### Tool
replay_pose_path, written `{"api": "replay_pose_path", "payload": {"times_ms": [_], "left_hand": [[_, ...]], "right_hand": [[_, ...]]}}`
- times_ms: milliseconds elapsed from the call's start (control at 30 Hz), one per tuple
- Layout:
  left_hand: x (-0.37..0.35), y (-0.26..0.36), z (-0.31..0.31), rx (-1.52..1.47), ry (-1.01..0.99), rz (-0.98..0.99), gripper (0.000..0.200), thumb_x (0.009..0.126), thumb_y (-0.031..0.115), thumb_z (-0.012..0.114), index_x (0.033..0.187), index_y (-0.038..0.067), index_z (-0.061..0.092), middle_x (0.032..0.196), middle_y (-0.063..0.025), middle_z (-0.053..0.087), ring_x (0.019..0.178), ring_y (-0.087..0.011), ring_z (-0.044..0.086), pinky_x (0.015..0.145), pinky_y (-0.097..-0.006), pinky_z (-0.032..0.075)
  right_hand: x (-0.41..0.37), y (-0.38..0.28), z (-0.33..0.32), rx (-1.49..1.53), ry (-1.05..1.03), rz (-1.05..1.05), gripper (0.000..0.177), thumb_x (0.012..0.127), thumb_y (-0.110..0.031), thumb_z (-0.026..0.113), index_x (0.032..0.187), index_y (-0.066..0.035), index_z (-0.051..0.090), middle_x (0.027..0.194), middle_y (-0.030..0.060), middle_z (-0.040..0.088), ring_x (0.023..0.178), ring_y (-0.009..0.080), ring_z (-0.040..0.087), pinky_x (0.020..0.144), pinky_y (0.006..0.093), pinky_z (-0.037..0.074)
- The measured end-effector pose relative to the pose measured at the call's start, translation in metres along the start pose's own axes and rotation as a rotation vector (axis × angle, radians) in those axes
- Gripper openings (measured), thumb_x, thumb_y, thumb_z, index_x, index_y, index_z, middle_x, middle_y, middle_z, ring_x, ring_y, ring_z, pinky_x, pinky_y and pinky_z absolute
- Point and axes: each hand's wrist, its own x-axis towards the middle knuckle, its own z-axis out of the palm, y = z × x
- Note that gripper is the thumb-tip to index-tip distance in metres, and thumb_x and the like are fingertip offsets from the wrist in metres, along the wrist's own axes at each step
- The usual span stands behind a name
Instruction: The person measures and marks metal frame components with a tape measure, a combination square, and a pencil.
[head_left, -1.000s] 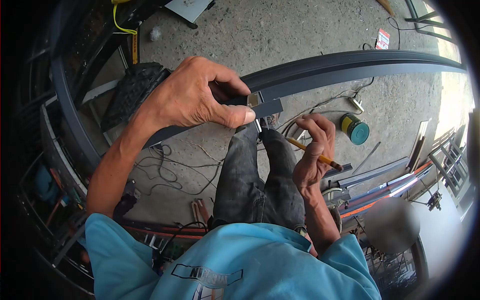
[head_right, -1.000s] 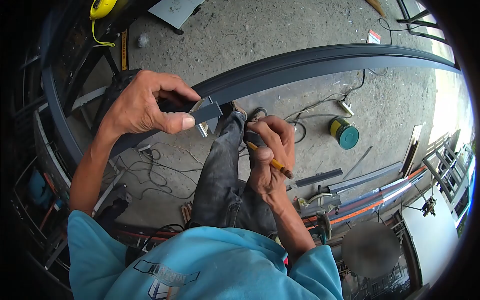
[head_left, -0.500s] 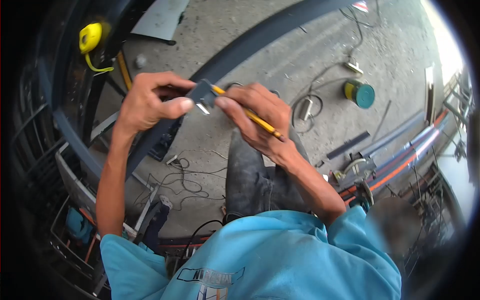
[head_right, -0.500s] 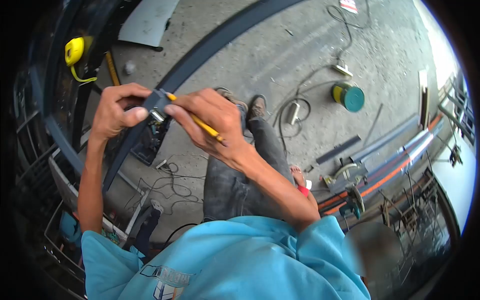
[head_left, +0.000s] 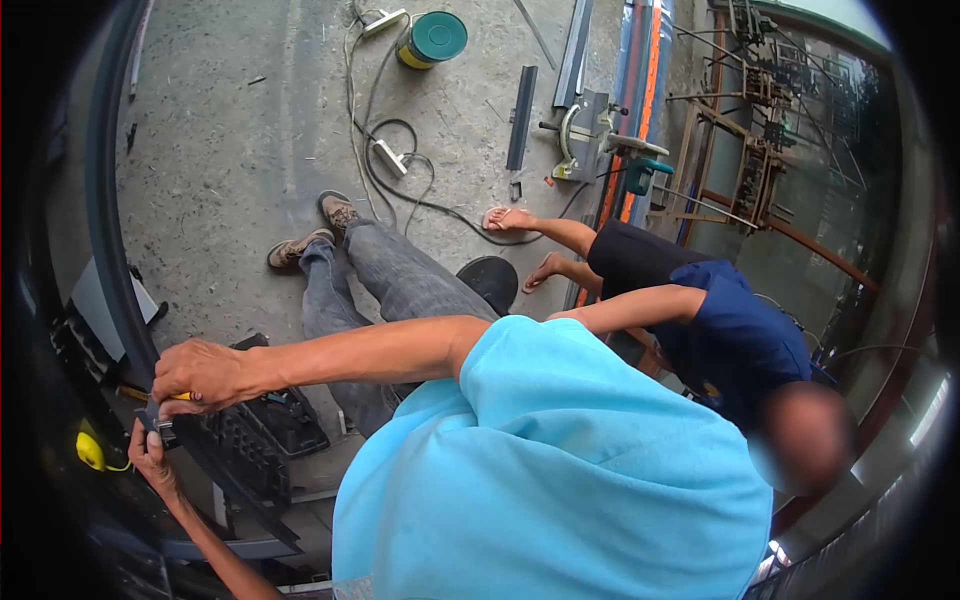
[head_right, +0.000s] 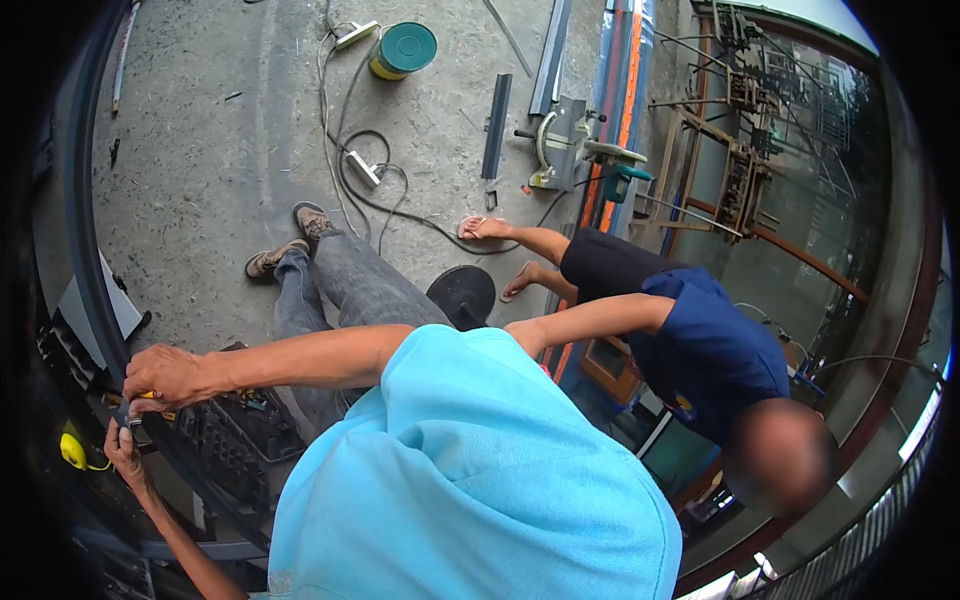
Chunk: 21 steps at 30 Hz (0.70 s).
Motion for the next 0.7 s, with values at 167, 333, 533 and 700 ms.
{"api": "replay_pose_path", "payload": {"times_ms": [167,333,533,700], "left_hand": [[-0.006,-0.03,-0.014,-0.147,0.048,-0.07,0.054,0.08,0.046,0.06,0.103,-0.003,0.058,0.091,-0.0014,0.057,0.081,-0.0095,0.051,0.073,-0.0219,0.038],[-0.005,-0.044,-0.023,-0.304,0.05,-0.062,0.052,0.082,0.035,0.063,0.115,-0.004,0.052,0.103,-0.006,0.057,0.092,-0.0113,0.053,0.081,-0.0234,0.04],[-0.004,-0.053,-0.032,-0.309,0.02,-0.096,0.055,0.083,0.034,0.062,0.119,-0.006,0.048,0.111,-0.0111,0.056,0.104,-0.019,0.054,0.096,-0.0332,0.04],[-0.004,-0.014,0.001,-0.294,0.021,-0.102,0.061,0.077,0.043,0.065,0.115,-0.003,0.054,0.104,-0.0058,0.059,0.099,-0.0166,0.056,0.09,-0.0282,0.041]], "right_hand": [[-0.025,-0.027,-0.053,-0.053,0.053,0.069,0.021,0.081,-0.025,0.064,0.086,-0.005,0.061,0.072,0.0102,0.056,0.07,0.0281,0.057,0.06,0.0379,0.046],[-0.091,-0.042,-0.223,-0.217,0.318,0.597,0.024,0.082,-0.025,0.066,0.092,-0.002,0.066,0.074,0.0072,0.065,0.065,0.0133,0.058,0.059,0.026,0.047],[-0.182,-0.096,-0.352,-0.393,0.577,1.119,0.038,0.085,-0.036,0.062,0.098,0.0,0.064,0.074,0.0056,0.062,0.066,0.0088,0.058,0.054,0.0205,0.046],[-0.187,-0.112,-0.317,-0.178,0.292,1.024,0.041,0.089,-0.036,0.056,0.111,-0.001,0.058,0.087,0.0033,0.059,0.079,0.0108,0.059,0.061,0.0226,0.046]]}}
